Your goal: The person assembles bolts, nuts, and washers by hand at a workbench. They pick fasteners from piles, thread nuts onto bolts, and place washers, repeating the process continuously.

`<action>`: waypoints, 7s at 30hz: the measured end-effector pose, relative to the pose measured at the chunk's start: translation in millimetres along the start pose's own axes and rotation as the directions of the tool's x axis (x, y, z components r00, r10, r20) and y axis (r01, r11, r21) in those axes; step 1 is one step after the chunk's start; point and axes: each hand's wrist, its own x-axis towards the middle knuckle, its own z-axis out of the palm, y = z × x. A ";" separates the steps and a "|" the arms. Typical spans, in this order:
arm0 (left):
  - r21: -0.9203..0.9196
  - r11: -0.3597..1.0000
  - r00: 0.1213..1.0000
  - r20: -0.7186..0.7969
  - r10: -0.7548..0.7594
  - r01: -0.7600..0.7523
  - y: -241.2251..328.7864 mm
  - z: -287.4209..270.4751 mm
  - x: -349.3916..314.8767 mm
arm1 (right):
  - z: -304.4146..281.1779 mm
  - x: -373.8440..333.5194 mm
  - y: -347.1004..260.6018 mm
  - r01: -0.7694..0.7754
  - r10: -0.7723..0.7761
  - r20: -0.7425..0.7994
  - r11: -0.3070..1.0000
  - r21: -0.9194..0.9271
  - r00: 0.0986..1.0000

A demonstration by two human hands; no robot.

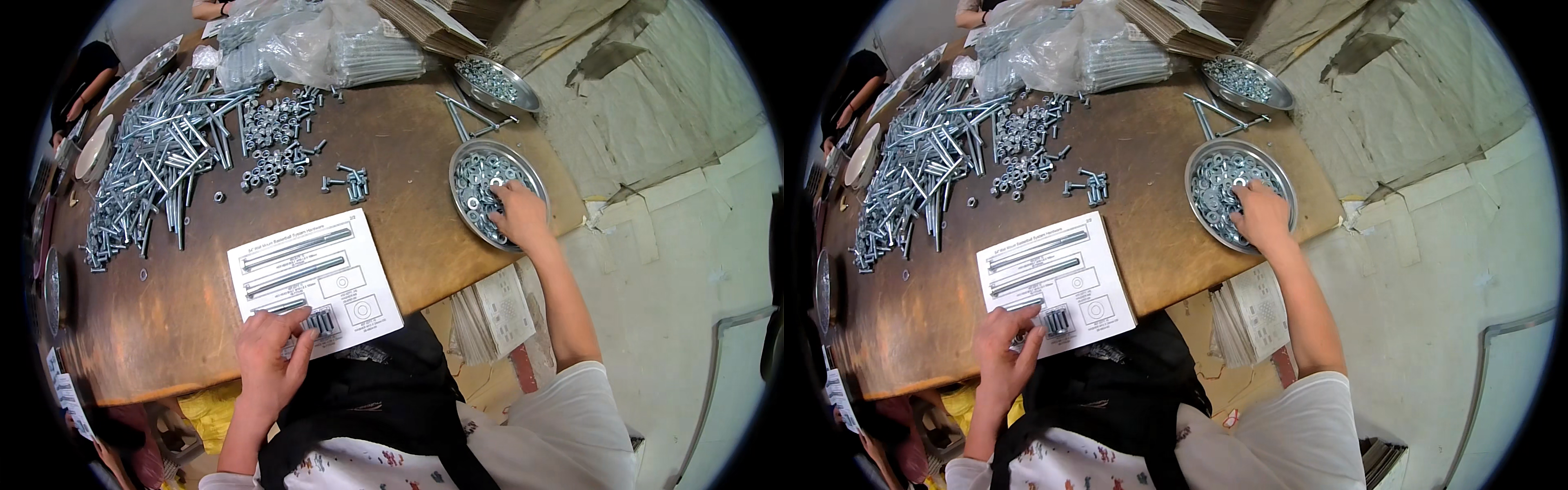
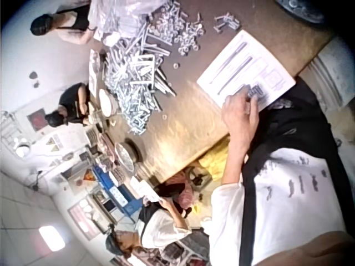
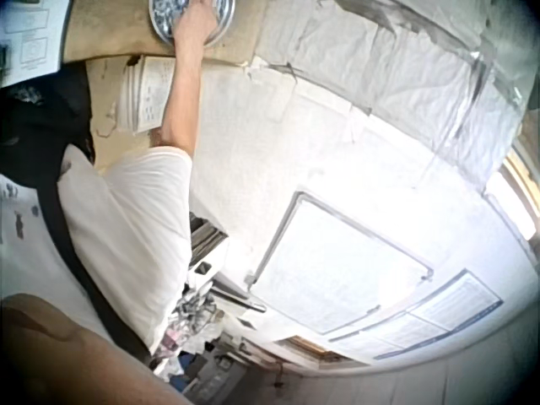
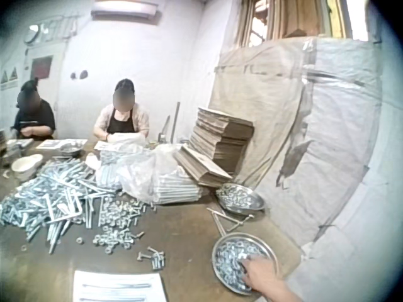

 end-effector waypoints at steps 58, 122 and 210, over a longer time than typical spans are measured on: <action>-0.668 -0.446 0.781 0.612 0.126 0.595 23.3 64.2 49.7 | -59.1 -34.1 -162.1 -0.310 -0.373 0.314 0.072 0.948 0.873; -0.746 0.281 0.605 0.200 -0.770 0.604 -60.5 -10.0 -111.1 | -1.8 16.3 -169.0 -0.057 -0.113 0.259 0.820 0.569 0.959; 0.220 0.953 0.921 0.372 0.117 -0.210 -28.7 34.3 -23.6 | 22.1 144.2 -113.1 -0.072 0.155 0.007 0.420 0.905 0.988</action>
